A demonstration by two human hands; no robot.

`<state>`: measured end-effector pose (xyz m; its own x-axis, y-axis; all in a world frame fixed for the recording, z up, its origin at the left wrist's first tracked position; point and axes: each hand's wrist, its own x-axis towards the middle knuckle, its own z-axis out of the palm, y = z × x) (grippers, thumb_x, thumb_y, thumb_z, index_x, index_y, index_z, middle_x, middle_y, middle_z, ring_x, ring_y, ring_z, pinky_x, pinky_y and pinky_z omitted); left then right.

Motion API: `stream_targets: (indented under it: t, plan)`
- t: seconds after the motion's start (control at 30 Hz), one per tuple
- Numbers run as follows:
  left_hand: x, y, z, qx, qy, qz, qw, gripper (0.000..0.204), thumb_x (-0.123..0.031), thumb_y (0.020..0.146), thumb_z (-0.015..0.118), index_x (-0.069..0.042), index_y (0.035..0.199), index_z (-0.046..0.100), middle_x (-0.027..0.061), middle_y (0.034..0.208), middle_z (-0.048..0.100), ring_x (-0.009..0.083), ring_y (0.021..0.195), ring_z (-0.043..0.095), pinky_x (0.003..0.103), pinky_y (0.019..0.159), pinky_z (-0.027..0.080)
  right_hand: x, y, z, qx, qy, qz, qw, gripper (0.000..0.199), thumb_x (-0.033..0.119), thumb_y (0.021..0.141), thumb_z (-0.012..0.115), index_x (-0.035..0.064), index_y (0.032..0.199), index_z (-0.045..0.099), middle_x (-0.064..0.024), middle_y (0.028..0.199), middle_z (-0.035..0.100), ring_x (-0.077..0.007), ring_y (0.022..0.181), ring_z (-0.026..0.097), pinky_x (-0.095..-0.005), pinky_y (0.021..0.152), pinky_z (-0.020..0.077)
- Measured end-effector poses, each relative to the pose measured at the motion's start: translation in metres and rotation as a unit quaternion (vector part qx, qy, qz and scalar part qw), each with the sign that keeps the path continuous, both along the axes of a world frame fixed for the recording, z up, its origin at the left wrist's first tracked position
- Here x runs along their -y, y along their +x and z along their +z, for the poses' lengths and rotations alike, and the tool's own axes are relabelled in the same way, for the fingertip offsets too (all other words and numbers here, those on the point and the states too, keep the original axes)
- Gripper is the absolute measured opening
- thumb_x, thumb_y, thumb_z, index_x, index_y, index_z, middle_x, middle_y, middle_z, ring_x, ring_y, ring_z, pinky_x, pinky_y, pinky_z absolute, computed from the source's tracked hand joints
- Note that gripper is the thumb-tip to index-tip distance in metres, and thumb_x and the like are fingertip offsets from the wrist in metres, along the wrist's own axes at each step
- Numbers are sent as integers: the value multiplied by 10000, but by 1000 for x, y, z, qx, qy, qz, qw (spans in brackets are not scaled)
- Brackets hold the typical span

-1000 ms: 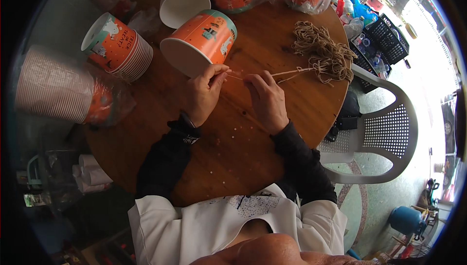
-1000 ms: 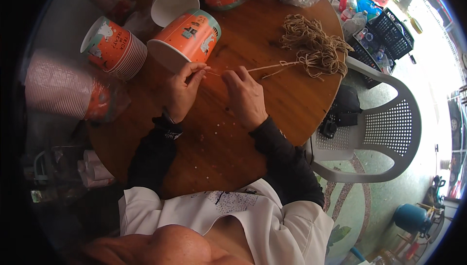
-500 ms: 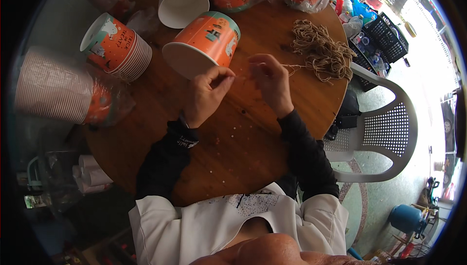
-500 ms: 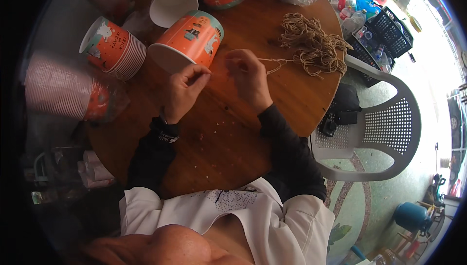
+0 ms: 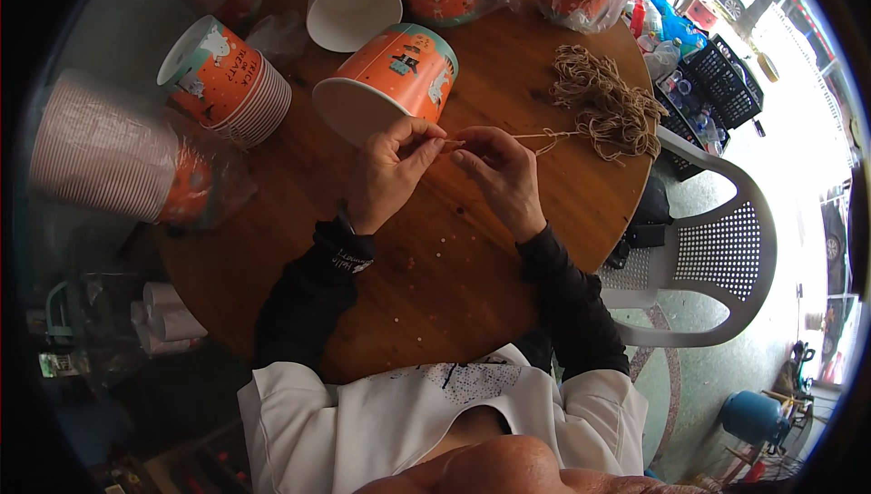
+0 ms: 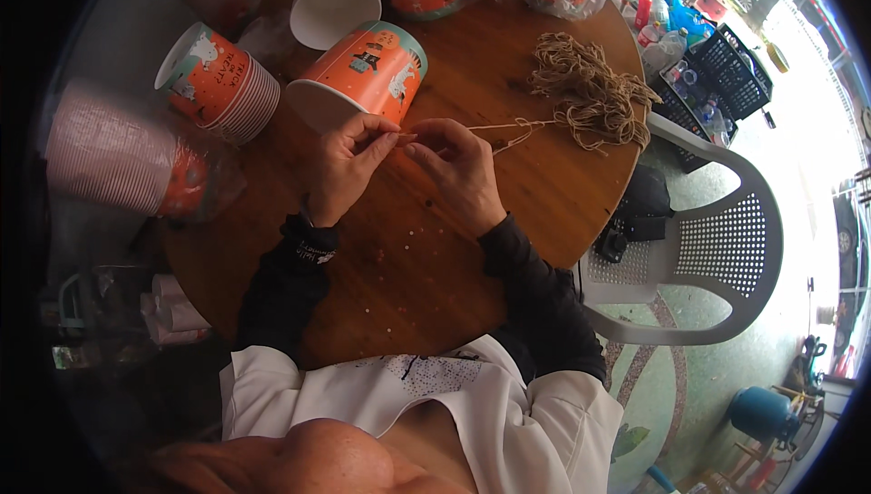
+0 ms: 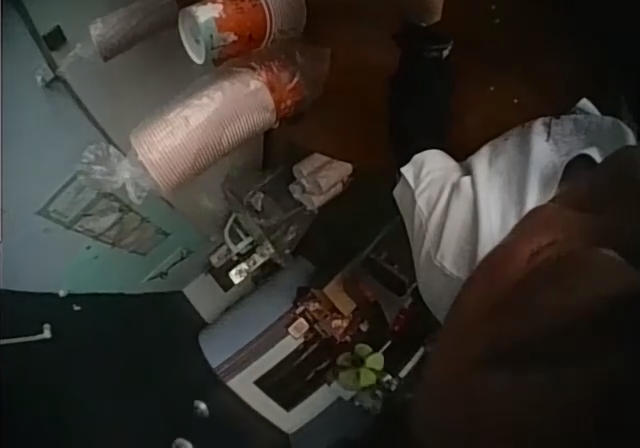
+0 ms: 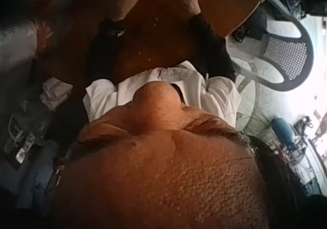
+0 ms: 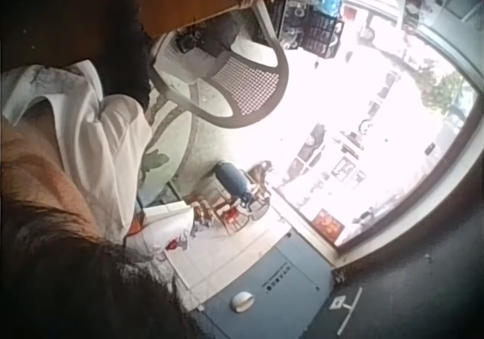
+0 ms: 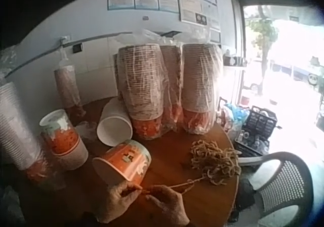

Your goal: Attaching thin string handles to small decorative paper buckets.

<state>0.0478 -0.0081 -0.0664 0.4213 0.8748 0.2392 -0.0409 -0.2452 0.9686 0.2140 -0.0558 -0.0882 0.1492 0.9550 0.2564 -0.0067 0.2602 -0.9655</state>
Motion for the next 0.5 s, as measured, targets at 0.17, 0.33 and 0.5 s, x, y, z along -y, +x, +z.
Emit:
stream_targets:
  t: [0.17, 0.33, 0.5]
  plan:
    - [2, 1, 0, -28, 28, 4, 999, 101, -22, 935, 592, 18, 1021, 627, 64, 893, 693, 96, 838, 659, 222, 730, 526, -4, -1, 0, 12, 23, -3, 1000, 151, 67, 852, 692, -2, 985, 672, -43, 894, 700, -73, 772, 617, -239, 672, 480]
    - [4, -2, 1, -77, 84, 13, 993, 139, -2, 921, 602, 7, 1058, 625, 60, 945, 686, 95, 852, 654, 229, 747, 529, -2, -2, 1, -24, 10, -9, 1000, 118, 74, 863, 683, 15, 965, 680, -44, 837, 692, -74, 732, 615, -239, 657, 478]
    - [9, -4, 11, -158, 272, 82, 946, 225, 29, 864, 645, -34, 1079, 633, 66, 1075, 645, 135, 871, 669, 253, 761, 541, -7, 3, -2, 24, 22, -59, 998, 115, 107, 873, 686, 7, 923, 661, -41, 773, 656, -63, 684, 569, -245, 626, 472]
